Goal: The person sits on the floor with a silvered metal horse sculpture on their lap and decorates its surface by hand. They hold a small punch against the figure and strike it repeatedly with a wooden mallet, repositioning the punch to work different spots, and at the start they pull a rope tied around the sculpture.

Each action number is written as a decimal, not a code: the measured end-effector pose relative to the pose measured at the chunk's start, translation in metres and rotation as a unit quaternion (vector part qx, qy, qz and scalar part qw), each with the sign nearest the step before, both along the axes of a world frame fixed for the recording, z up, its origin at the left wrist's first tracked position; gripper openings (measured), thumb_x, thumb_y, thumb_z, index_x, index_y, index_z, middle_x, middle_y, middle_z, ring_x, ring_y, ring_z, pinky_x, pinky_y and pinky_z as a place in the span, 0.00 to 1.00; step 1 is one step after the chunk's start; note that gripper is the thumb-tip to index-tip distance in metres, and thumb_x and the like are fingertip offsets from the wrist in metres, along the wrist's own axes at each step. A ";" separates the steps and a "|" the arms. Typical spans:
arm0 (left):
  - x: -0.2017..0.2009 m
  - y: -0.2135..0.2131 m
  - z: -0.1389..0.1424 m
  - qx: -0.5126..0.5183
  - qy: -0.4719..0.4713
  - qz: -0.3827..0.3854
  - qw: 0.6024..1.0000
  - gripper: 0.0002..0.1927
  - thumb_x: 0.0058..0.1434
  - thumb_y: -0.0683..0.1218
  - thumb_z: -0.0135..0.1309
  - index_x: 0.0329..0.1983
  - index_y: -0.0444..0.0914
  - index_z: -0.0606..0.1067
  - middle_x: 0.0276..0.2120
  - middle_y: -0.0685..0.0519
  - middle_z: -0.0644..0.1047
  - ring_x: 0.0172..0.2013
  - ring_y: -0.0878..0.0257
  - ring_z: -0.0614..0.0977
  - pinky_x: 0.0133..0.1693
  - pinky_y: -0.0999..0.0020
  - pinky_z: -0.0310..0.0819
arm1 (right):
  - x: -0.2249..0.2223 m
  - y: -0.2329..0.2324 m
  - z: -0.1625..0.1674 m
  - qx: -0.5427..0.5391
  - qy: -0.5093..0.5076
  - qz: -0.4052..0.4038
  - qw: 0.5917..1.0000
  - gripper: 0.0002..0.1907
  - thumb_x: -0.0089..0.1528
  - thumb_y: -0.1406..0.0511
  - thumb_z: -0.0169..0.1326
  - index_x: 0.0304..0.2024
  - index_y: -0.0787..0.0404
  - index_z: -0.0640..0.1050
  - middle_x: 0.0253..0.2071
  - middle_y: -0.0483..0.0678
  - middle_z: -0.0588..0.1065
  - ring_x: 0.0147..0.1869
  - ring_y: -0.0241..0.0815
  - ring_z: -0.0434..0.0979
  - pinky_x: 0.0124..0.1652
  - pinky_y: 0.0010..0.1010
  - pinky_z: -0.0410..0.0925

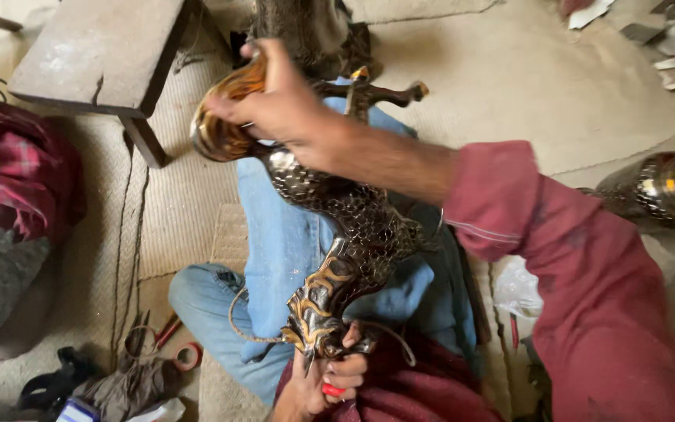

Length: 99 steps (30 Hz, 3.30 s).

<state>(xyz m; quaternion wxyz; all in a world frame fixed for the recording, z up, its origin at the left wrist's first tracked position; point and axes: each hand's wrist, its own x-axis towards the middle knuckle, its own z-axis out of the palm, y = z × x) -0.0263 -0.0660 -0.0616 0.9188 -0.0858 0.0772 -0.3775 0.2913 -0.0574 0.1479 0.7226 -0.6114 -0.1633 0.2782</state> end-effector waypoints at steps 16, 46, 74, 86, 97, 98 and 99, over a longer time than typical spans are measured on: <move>-0.017 0.029 -0.020 0.160 0.033 0.040 0.986 0.33 0.75 0.62 0.34 0.50 0.25 0.70 0.16 0.60 0.60 0.17 0.71 0.58 0.18 0.75 0.51 | 0.006 -0.022 -0.017 -0.084 -0.448 0.195 0.868 0.39 0.61 0.66 0.60 0.73 0.55 0.60 0.58 0.56 0.76 0.56 0.44 0.84 0.55 0.36 0.77; -0.068 0.031 -0.036 0.570 0.040 0.034 0.820 0.13 0.67 0.48 0.57 0.37 0.33 0.76 0.27 0.59 0.72 0.28 0.71 0.69 0.30 0.73 0.58 | -0.014 -0.227 -0.124 -0.159 -0.490 -0.119 0.849 0.08 0.70 0.70 0.55 0.47 0.66 0.83 0.25 0.44 0.67 0.29 0.35 0.67 0.67 0.46 0.68; -0.057 0.035 -0.023 0.590 -0.001 0.056 0.805 0.15 0.67 0.50 0.58 0.28 0.37 0.73 0.21 0.65 0.61 0.24 0.74 0.59 0.26 0.71 0.47 | 0.004 -0.223 -0.128 -0.144 -0.519 -0.073 0.840 0.04 0.63 0.72 0.63 0.40 0.65 0.84 0.23 0.45 0.70 0.27 0.38 0.66 0.61 0.46 0.69; -0.023 -0.001 0.005 0.679 -0.129 -0.002 0.723 0.14 0.67 0.50 0.58 0.43 0.33 0.82 0.29 0.61 0.79 0.31 0.73 0.74 0.34 0.74 0.68 | 0.034 -0.195 -0.118 -0.138 -0.488 -0.033 0.861 0.08 0.65 0.72 0.64 0.47 0.63 0.84 0.30 0.48 0.76 0.34 0.39 0.71 0.59 0.38 0.74; -0.033 0.028 -0.007 0.858 -0.384 -0.047 0.337 0.21 0.50 0.42 0.63 0.50 0.45 0.81 0.34 0.47 0.83 0.28 0.45 0.83 0.29 0.52 0.75 | -0.114 -0.250 -0.157 0.043 -0.487 -0.157 0.858 0.09 0.60 0.75 0.57 0.44 0.67 0.78 0.40 0.48 0.78 0.40 0.45 0.79 0.39 0.36 0.77; -0.035 0.030 -0.012 0.861 -0.411 -0.014 0.299 0.21 0.48 0.43 0.62 0.48 0.45 0.79 0.32 0.49 0.82 0.28 0.47 0.83 0.29 0.53 0.75 | -0.132 -0.256 -0.161 0.157 -0.424 -0.102 0.886 0.08 0.58 0.75 0.54 0.40 0.66 0.79 0.36 0.45 0.79 0.35 0.40 0.79 0.33 0.31 0.80; -0.038 0.033 -0.017 0.861 -0.435 0.019 0.262 0.21 0.45 0.44 0.62 0.45 0.44 0.77 0.31 0.50 0.81 0.29 0.50 0.84 0.29 0.54 0.76 | -0.163 -0.264 -0.159 0.075 -0.382 -0.068 0.919 0.07 0.59 0.75 0.57 0.38 0.62 0.80 0.37 0.46 0.80 0.37 0.40 0.82 0.36 0.30 0.79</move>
